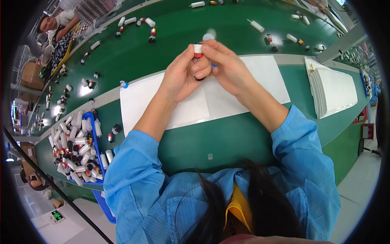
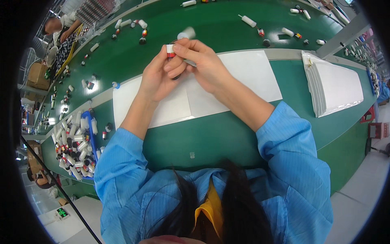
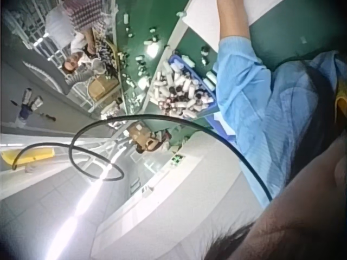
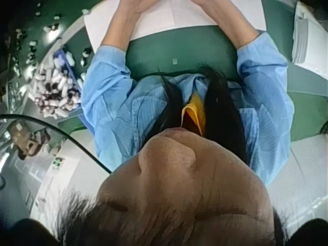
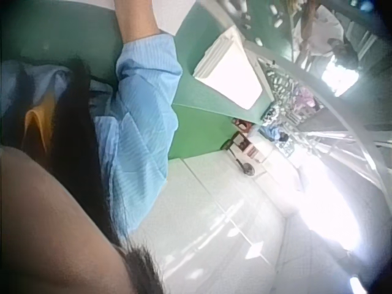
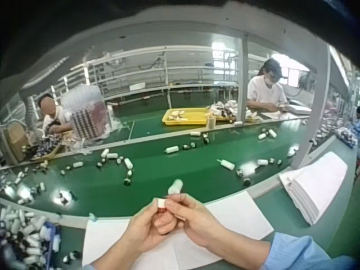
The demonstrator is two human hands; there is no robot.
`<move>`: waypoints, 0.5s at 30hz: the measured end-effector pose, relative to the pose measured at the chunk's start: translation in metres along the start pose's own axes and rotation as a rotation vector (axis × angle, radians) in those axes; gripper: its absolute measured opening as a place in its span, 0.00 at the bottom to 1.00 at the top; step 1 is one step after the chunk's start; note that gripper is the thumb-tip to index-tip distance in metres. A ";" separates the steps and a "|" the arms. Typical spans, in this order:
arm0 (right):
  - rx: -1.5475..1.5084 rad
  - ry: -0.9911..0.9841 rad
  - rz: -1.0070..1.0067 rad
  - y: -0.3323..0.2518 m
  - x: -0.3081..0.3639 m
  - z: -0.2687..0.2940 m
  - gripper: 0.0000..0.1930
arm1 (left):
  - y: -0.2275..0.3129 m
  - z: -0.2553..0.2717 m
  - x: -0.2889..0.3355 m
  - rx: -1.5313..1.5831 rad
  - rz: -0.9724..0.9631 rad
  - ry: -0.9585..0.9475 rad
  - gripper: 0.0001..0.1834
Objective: The person assembles small cylindrical components by hand, joining parts and applying labels, then places the finished components into an assembly tray.
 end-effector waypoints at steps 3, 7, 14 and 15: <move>0.168 0.054 0.076 -0.016 0.002 0.003 0.20 | -0.002 -0.028 0.003 0.123 0.105 -0.187 0.26; 0.371 -0.072 0.099 -0.046 -0.011 0.004 0.22 | 0.008 -0.005 -0.006 -0.479 0.461 0.144 0.29; 0.985 0.148 -0.147 -0.093 -0.042 0.079 0.25 | 0.114 0.082 -0.055 -2.051 0.428 0.555 0.23; 1.147 0.242 -0.190 -0.099 -0.041 0.101 0.26 | 0.126 0.088 -0.051 -2.248 0.418 0.736 0.22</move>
Point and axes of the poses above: each hand's wrist, its own x-axis away from the middle knuckle, its own z-axis out of the back of the hand, y = z × x, the point moved 9 cm from there along -x, towards the middle knuckle, and after that the axes turned 13 degrees about -y, right-handed, at the moved point
